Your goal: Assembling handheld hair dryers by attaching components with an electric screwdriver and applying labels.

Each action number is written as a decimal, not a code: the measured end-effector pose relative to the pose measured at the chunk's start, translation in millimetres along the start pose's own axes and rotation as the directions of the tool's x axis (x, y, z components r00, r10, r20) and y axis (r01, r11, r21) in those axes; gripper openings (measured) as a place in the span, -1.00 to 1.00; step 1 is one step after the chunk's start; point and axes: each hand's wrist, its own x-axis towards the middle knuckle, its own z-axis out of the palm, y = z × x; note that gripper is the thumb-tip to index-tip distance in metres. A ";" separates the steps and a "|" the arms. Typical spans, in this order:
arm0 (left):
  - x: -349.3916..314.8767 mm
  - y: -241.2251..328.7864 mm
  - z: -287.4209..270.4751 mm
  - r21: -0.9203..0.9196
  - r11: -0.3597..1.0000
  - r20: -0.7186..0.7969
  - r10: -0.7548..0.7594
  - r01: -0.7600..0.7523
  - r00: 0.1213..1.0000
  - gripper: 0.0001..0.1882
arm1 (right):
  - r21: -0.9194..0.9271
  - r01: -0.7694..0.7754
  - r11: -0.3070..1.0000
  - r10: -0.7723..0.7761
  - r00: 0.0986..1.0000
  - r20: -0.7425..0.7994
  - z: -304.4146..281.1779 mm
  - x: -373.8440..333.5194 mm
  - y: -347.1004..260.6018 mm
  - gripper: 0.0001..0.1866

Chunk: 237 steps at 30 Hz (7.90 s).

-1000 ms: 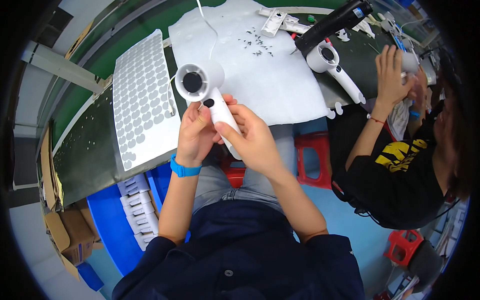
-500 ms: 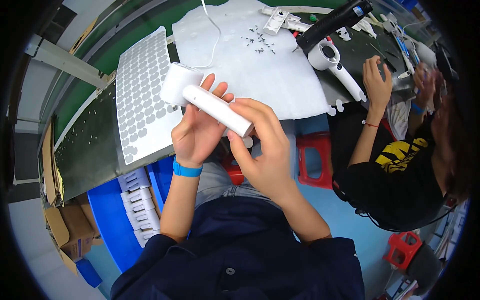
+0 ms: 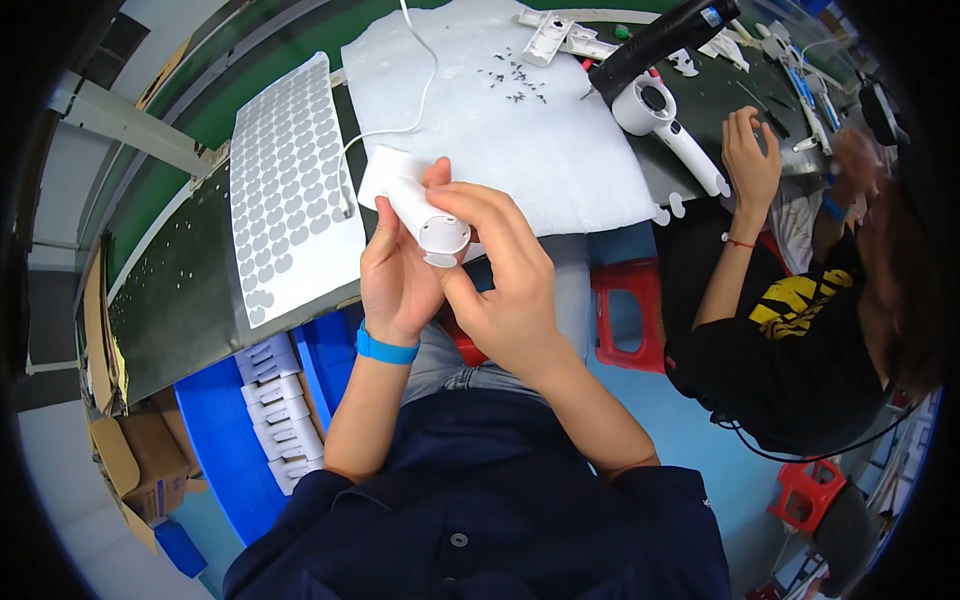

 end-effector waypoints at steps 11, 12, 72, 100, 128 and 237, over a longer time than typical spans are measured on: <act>-26.3 36.7 13.9 0.870 0.491 -0.054 0.003 0.045 0.999 -0.79 | 0.467 -0.317 0.826 0.433 0.886 -0.165 -22.3 18.9 48.1 -0.75; -27.1 44.7 10.3 0.907 0.421 -0.067 0.137 0.003 0.988 -0.80 | 0.531 -0.328 0.782 0.472 0.867 -0.160 -26.0 21.9 55.7 -0.75; 204.1 34.7 31.8 0.570 -0.596 0.276 -0.510 -0.566 0.815 -0.90 | 0.462 0.323 0.826 0.042 0.782 -0.622 -109.9 146.1 33.2 -0.72; 118.7 21.1 88.0 0.694 -0.135 0.624 -0.379 -0.707 0.684 -0.92 | 0.409 0.370 0.834 -0.067 0.804 -0.591 -99.2 120.2 -21.6 -0.65; 86.2 27.5 40.7 0.933 0.003 0.358 0.096 -0.360 0.929 -0.67 | 0.405 0.337 0.850 -0.052 0.819 -0.572 -107.7 111.4 -32.3 -0.70; 181.5 46.7 59.5 0.642 -0.690 0.395 -0.077 -0.334 0.916 -0.88 | 0.393 0.223 0.892 0.086 0.770 -0.632 -111.9 123.8 -56.9 -0.58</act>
